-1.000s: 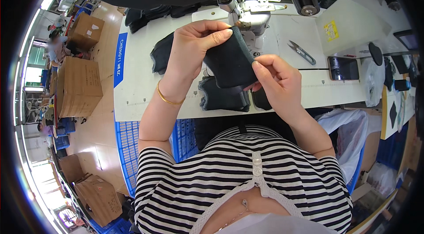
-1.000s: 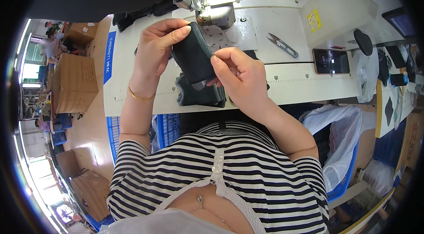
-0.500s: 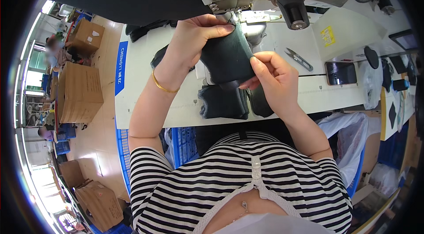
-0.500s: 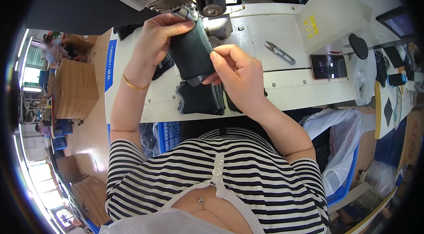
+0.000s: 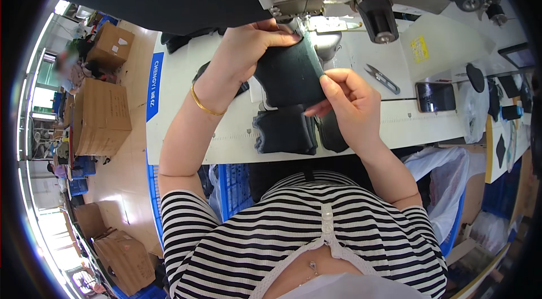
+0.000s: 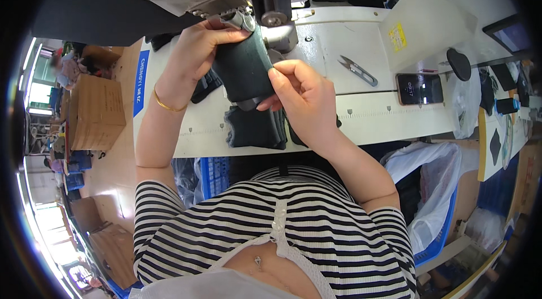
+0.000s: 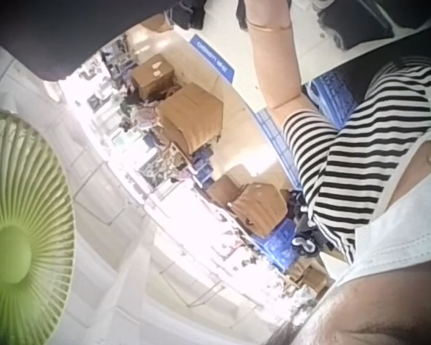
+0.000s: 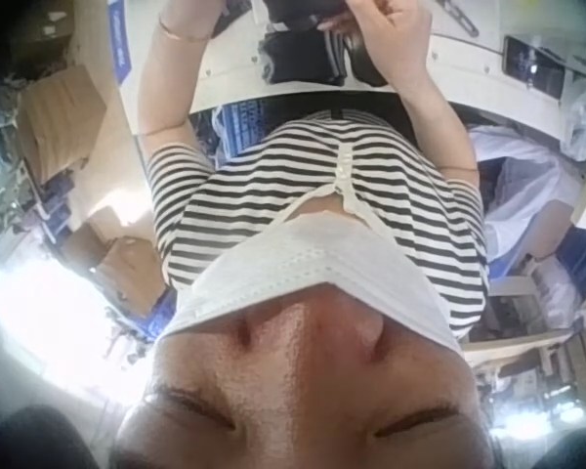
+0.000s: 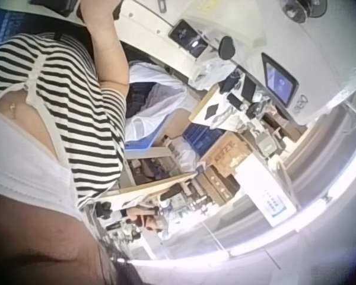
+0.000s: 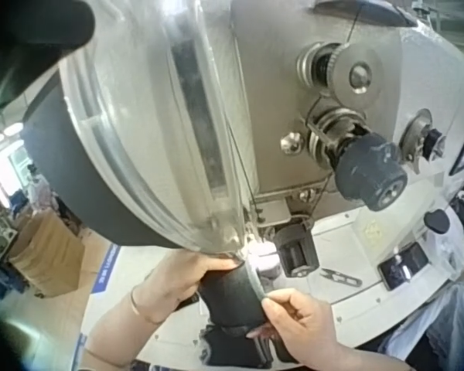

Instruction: Stitching and aligning leather panels using an industrial sewing machine to construct shoe upper components.

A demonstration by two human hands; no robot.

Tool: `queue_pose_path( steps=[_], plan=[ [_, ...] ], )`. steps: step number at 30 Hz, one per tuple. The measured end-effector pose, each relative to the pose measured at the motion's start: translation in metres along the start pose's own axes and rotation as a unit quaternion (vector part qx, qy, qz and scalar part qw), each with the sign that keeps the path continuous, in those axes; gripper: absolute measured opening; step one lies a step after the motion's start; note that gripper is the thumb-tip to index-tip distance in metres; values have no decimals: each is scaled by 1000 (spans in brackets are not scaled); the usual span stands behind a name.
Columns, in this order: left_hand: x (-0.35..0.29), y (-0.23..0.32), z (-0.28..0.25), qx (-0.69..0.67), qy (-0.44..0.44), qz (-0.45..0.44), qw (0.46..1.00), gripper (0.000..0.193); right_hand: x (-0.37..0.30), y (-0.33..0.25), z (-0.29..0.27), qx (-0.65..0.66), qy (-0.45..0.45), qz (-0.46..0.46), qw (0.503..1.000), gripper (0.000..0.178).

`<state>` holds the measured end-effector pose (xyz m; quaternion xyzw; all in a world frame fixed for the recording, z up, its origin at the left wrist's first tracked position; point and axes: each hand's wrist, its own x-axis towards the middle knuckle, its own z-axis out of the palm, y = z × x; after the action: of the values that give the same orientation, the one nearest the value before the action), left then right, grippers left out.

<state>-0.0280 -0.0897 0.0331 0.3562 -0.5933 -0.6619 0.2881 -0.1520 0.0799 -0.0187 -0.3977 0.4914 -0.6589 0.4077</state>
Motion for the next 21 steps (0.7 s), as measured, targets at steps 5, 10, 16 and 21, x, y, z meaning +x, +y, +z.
queue_pose_path(
  steps=[5,10,16,21],
  plan=[
    [3,-3,0,-16,6,14,1000,22,0,1,1,-18,-9,-14,1000,19],
    [10,-1,-2,6,2,14,1000,22,4,4,0,-22,-13,-20,999,19],
    [7,-4,-9,38,-33,-2,999,16,-3,4,1,-33,-14,-24,999,19],
    [7,-3,-14,66,-71,11,995,25,-2,3,-3,-17,-39,48,998,19]
  ],
)
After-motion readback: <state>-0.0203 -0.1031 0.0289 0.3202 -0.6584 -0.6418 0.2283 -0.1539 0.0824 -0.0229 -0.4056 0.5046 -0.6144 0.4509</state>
